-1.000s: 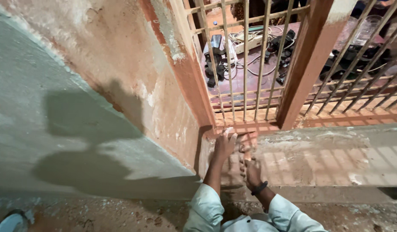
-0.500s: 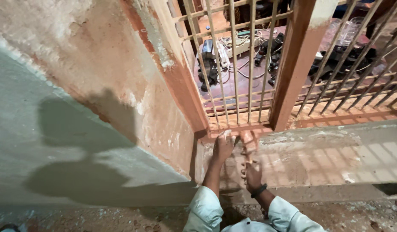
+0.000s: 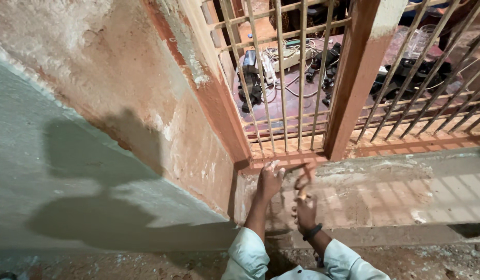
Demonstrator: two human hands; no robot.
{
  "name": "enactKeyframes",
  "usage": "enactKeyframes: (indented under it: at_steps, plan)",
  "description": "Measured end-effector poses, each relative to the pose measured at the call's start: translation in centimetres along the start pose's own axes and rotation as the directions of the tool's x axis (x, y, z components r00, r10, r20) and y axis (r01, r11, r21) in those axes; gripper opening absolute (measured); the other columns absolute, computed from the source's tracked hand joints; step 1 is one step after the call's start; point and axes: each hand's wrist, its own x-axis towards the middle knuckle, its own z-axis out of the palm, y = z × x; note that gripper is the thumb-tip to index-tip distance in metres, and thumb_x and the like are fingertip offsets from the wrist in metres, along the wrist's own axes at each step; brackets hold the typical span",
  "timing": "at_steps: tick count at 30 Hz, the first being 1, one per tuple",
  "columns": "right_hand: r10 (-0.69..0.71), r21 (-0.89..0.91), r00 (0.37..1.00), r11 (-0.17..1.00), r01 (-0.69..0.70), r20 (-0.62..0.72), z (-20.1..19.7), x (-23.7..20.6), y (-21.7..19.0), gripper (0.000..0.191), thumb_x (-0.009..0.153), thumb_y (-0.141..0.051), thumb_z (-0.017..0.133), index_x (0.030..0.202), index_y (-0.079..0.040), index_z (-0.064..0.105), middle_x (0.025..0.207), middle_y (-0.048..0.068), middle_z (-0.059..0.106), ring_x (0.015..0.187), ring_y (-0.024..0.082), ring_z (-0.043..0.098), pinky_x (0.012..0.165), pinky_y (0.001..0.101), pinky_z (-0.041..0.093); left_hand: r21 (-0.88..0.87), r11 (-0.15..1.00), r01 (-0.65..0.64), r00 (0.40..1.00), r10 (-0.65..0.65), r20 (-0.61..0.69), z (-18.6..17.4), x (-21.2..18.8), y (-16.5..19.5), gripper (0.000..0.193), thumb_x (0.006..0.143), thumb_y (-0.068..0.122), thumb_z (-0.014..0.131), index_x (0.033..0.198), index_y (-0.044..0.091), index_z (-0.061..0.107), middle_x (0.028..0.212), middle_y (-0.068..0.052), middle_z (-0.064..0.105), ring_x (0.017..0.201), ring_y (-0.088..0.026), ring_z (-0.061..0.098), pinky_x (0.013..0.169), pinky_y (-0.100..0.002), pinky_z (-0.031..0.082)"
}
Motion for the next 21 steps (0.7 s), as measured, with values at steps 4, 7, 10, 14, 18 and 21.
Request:
enactKeyframes:
  at_steps: [4,7,10,14,18,21]
  plan:
    - [-0.018,-0.080,0.974,0.996,0.038,0.227,0.5,0.0,0.9,0.035,0.095,-0.022,0.061,0.127,-0.011,0.050,0.088,0.008,0.064,0.057,0.014,0.054,0.040,0.0270,0.040,-0.028,0.999,-0.020,1.000,0.020,0.002,-0.3,0.3,0.2,0.038,0.091,0.015,0.070,0.121,-0.007,0.068,0.121,-0.028,0.069,0.117,-0.043,0.065,0.103,-0.045,0.051]
    - [-0.018,-0.095,0.952,0.994,0.050,0.307,0.5,0.0,1.0,0.038,0.093,-0.016,0.062,0.127,-0.013,0.046,0.091,0.010,0.067,0.057,0.015,0.054,0.041,0.0280,0.041,-0.019,0.999,-0.039,0.999,0.039,-0.006,-0.1,0.7,0.1,0.038,0.090,0.016,0.070,0.121,-0.007,0.068,0.119,-0.029,0.069,0.116,-0.044,0.065,0.103,-0.045,0.051]
    - [-0.032,-0.070,0.950,0.996,0.056,0.310,0.2,0.1,0.7,0.038,0.094,-0.016,0.062,0.128,-0.012,0.044,0.092,0.011,0.067,0.057,0.016,0.054,0.041,0.0279,0.040,0.000,0.998,-0.071,0.997,0.071,-0.032,0.4,0.6,0.1,0.038,0.089,0.017,0.069,0.119,-0.007,0.068,0.117,-0.030,0.069,0.115,-0.045,0.065,0.103,-0.046,0.051]
    - [-0.048,0.013,0.996,0.999,0.047,0.080,-0.6,0.3,0.1,0.035,0.097,-0.021,0.062,0.125,-0.013,0.041,0.094,0.009,0.067,0.059,0.014,0.056,0.041,0.0278,0.039,-0.017,0.991,-0.134,0.991,0.134,-0.022,0.6,0.4,0.3,0.042,0.088,0.015,0.065,0.123,-0.007,0.067,0.117,-0.031,0.069,0.114,-0.047,0.065,0.100,-0.048,0.051]
    - [-0.113,0.129,0.989,0.984,0.124,-0.091,-1.3,0.4,-0.3,0.031,0.098,-0.021,0.060,0.123,-0.019,0.042,0.088,0.010,0.063,0.056,0.015,0.051,0.040,0.0277,0.037,-0.026,0.999,-0.021,0.998,0.023,0.055,0.7,0.1,0.6,0.040,0.090,0.020,0.068,0.122,-0.005,0.068,0.111,-0.030,0.070,0.108,-0.047,0.066,0.095,-0.048,0.053]
    - [-0.165,0.099,0.972,0.978,0.183,-0.166,-1.5,0.2,-0.3,0.025,0.101,-0.020,0.058,0.119,-0.012,0.043,0.088,0.012,0.058,0.054,0.017,0.046,0.039,0.0300,0.032,-0.012,1.000,0.017,0.997,-0.016,0.072,0.7,-0.3,0.6,0.041,0.091,0.022,0.070,0.122,-0.005,0.067,0.110,-0.031,0.070,0.107,-0.047,0.066,0.093,-0.049,0.053]
